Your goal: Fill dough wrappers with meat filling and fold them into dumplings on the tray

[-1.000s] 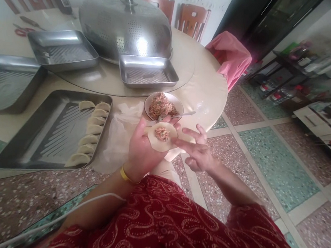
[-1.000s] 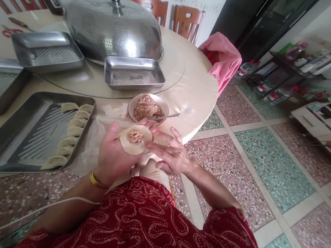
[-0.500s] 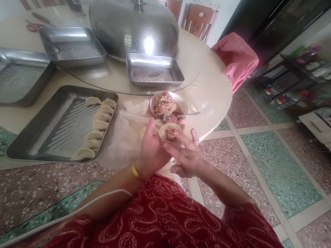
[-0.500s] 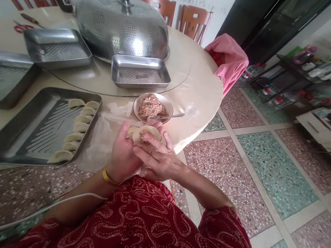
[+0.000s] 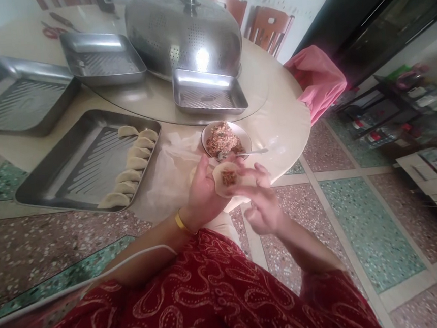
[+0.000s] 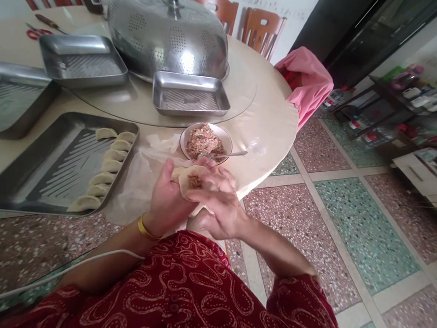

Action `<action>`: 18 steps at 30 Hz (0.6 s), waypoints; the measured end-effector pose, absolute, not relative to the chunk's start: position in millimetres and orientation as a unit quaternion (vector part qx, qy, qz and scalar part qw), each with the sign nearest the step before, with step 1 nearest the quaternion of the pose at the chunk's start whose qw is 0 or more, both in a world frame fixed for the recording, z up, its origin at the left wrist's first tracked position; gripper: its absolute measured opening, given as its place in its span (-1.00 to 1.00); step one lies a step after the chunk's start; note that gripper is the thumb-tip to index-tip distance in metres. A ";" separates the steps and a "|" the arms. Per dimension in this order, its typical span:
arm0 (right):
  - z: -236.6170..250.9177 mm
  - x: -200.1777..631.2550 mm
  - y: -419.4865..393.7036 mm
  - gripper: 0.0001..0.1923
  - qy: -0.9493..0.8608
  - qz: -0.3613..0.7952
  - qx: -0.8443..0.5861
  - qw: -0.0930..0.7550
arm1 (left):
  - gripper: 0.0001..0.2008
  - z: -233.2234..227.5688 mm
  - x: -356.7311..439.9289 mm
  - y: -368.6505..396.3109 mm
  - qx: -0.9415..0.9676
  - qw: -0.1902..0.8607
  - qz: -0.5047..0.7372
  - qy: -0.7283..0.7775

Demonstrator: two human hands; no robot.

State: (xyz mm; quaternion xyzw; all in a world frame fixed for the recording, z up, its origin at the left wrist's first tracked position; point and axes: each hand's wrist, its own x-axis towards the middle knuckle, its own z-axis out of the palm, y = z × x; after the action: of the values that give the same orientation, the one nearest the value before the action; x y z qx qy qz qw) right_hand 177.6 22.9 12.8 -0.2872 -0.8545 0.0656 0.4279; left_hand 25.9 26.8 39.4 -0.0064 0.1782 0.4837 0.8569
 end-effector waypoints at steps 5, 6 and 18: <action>62.4 170.8 57.8 -0.47 -0.817 0.347 -0.344 0.305 | -0.35 27.8 33.6 20.3 0.005 0.903 0.403 0.152; 67.2 169.2 63.6 -0.43 -0.803 0.388 -0.354 0.282 | -0.37 24.2 34.5 19.7 0.009 0.904 0.404 0.139; 62.7 167.2 78.6 -0.37 -0.764 0.494 -0.334 0.248 | -0.33 13.6 32.9 27.1 0.033 0.912 0.392 0.114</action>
State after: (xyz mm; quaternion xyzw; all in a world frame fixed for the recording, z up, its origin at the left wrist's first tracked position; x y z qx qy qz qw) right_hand 167.2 78.6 62.7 -0.3339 -0.7636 0.4938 0.2483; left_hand 32.9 27.1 13.6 0.0327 0.1142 0.3919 0.9123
